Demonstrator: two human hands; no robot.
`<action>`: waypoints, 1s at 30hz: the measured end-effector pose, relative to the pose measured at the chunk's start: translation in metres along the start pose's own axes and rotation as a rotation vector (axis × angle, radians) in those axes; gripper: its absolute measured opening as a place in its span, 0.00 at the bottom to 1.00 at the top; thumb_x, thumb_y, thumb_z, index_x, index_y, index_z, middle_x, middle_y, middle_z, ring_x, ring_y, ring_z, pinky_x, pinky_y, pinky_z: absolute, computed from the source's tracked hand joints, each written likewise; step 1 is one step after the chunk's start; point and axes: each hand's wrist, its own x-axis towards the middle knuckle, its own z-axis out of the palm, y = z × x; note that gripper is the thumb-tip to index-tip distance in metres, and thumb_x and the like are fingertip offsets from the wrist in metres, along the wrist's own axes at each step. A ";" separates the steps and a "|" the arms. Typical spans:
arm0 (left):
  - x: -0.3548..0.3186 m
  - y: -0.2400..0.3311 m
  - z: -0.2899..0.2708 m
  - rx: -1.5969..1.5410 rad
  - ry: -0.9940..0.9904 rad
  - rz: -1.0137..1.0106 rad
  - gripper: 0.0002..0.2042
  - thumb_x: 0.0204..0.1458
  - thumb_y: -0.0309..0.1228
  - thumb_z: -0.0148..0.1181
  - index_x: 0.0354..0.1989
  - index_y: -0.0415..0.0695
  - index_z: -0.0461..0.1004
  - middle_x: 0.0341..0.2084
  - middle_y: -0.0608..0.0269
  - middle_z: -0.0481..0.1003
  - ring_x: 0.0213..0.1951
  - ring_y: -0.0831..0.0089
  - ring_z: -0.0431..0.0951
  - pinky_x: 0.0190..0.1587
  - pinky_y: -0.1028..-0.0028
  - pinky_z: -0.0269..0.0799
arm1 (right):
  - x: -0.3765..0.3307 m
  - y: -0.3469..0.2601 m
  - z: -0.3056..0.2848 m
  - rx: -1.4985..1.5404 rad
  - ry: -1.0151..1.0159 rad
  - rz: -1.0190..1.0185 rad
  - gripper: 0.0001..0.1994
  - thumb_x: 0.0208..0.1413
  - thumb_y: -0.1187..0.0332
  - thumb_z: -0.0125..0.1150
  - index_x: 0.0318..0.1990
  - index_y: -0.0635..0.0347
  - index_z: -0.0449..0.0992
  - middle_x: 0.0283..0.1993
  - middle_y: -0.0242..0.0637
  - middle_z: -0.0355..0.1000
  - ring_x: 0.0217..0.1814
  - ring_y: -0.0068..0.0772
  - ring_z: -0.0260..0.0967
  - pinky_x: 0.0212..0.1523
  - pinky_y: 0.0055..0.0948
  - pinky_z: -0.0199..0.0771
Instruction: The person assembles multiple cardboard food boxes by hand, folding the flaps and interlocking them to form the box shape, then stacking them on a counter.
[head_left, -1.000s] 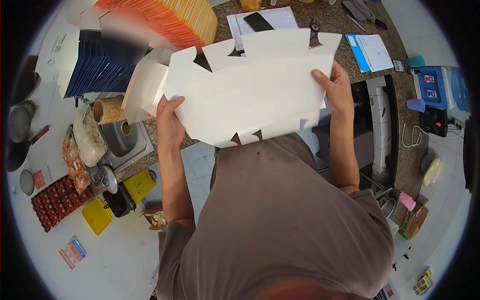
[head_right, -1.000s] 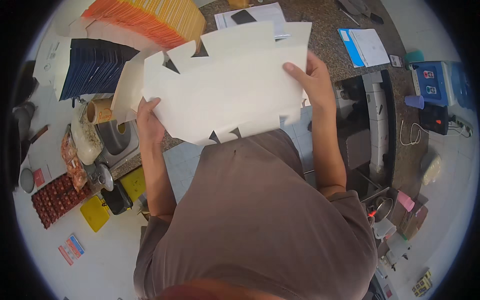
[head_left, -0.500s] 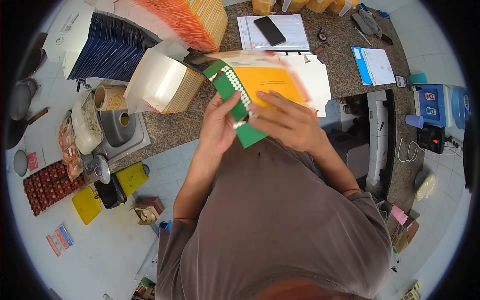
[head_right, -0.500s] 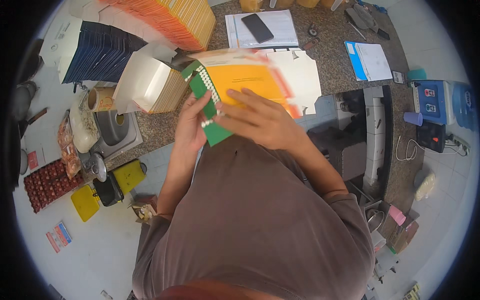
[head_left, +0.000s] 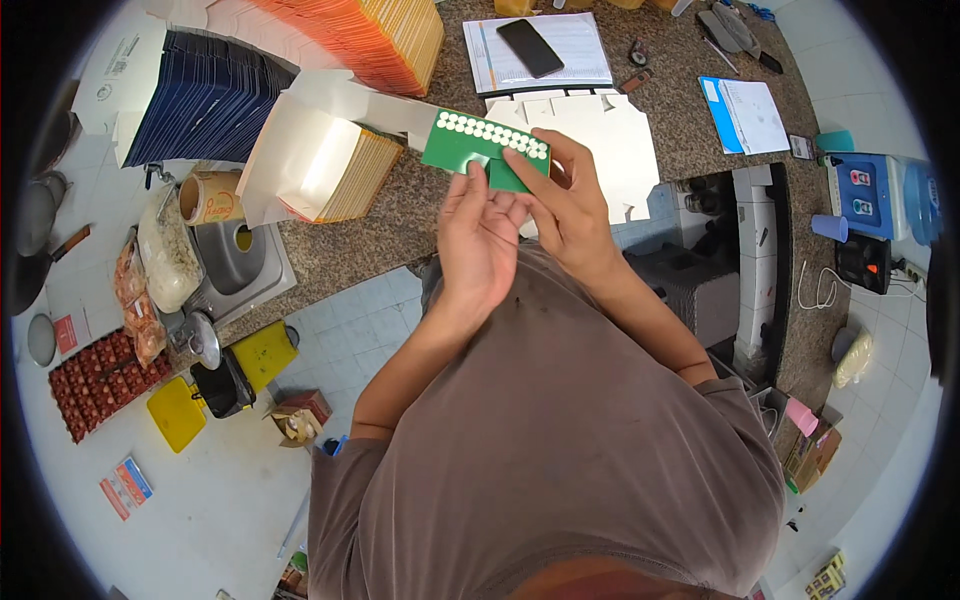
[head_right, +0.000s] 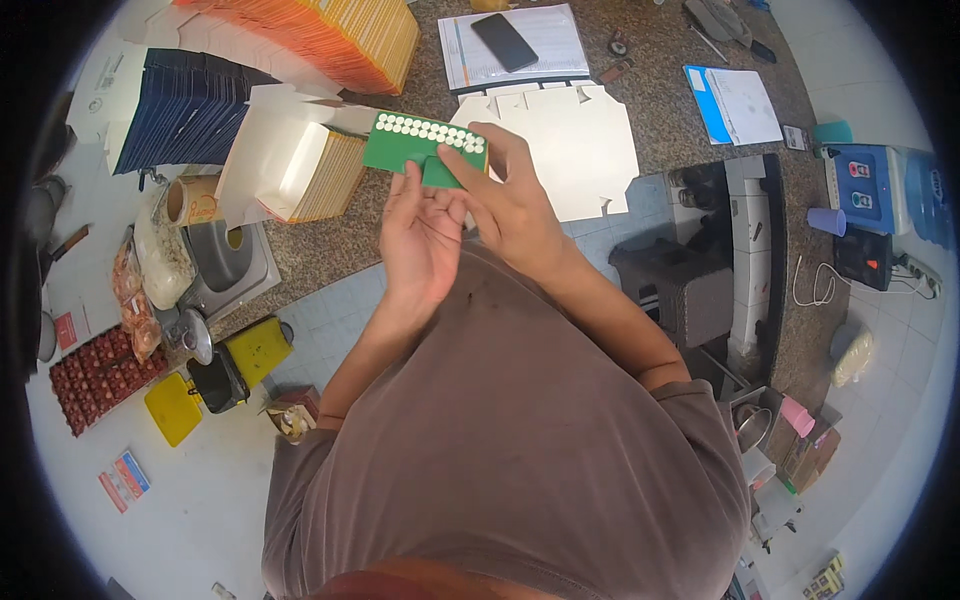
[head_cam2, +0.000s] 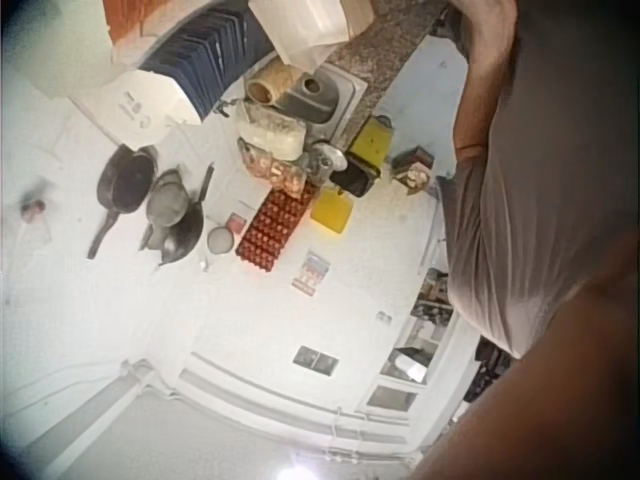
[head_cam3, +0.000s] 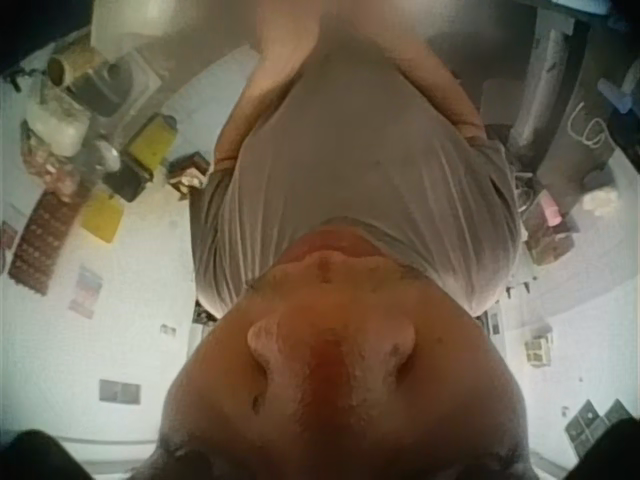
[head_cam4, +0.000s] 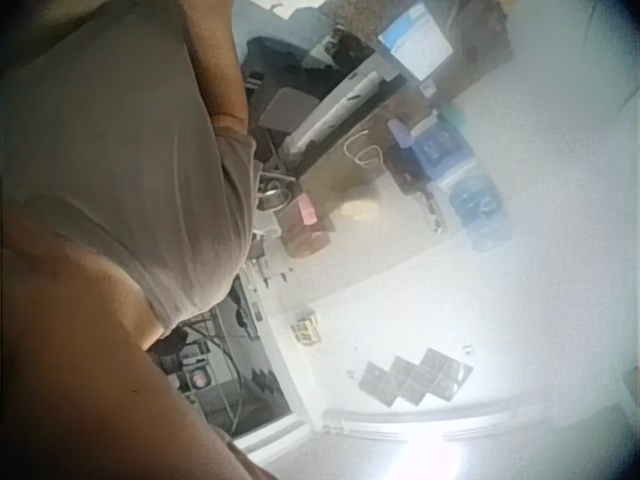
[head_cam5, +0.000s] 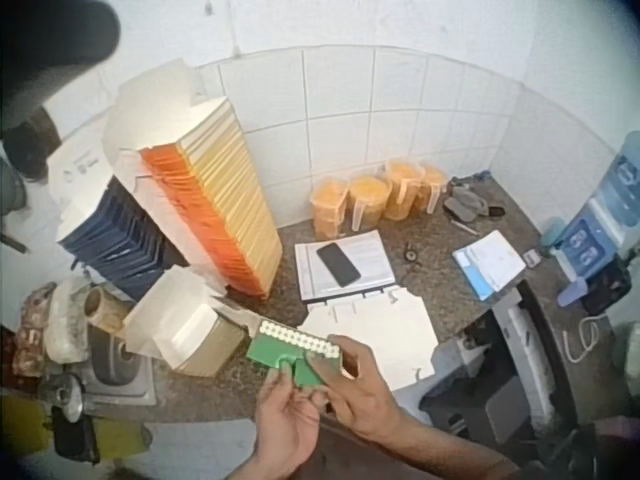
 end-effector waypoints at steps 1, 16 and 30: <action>-0.001 -0.003 0.003 0.011 0.018 0.007 0.18 0.75 0.34 0.48 0.68 0.40 0.64 0.59 0.58 0.75 0.60 0.70 0.77 0.63 0.65 0.75 | 0.000 0.001 0.002 -0.004 0.027 0.000 0.26 0.57 0.79 0.69 0.65 0.58 0.78 0.68 0.57 0.61 0.69 0.59 0.67 0.67 0.49 0.74; -0.026 0.061 -0.046 0.845 -0.236 -0.515 0.11 0.71 0.29 0.58 0.53 0.37 0.82 0.34 0.73 0.81 0.32 0.90 0.73 0.33 0.81 0.67 | -0.018 0.011 -0.007 0.491 0.072 0.371 0.13 0.67 0.71 0.60 0.56 0.62 0.78 0.62 0.43 0.70 0.64 0.36 0.68 0.65 0.33 0.68; -0.051 0.050 -0.054 0.742 -0.269 -0.604 0.31 0.68 0.24 0.60 0.77 0.38 0.57 0.39 0.65 0.84 0.38 0.87 0.80 0.42 0.81 0.75 | 0.000 -0.014 -0.017 0.067 -0.378 0.200 0.12 0.57 0.74 0.68 0.49 0.57 0.82 0.74 0.46 0.68 0.74 0.51 0.67 0.69 0.43 0.69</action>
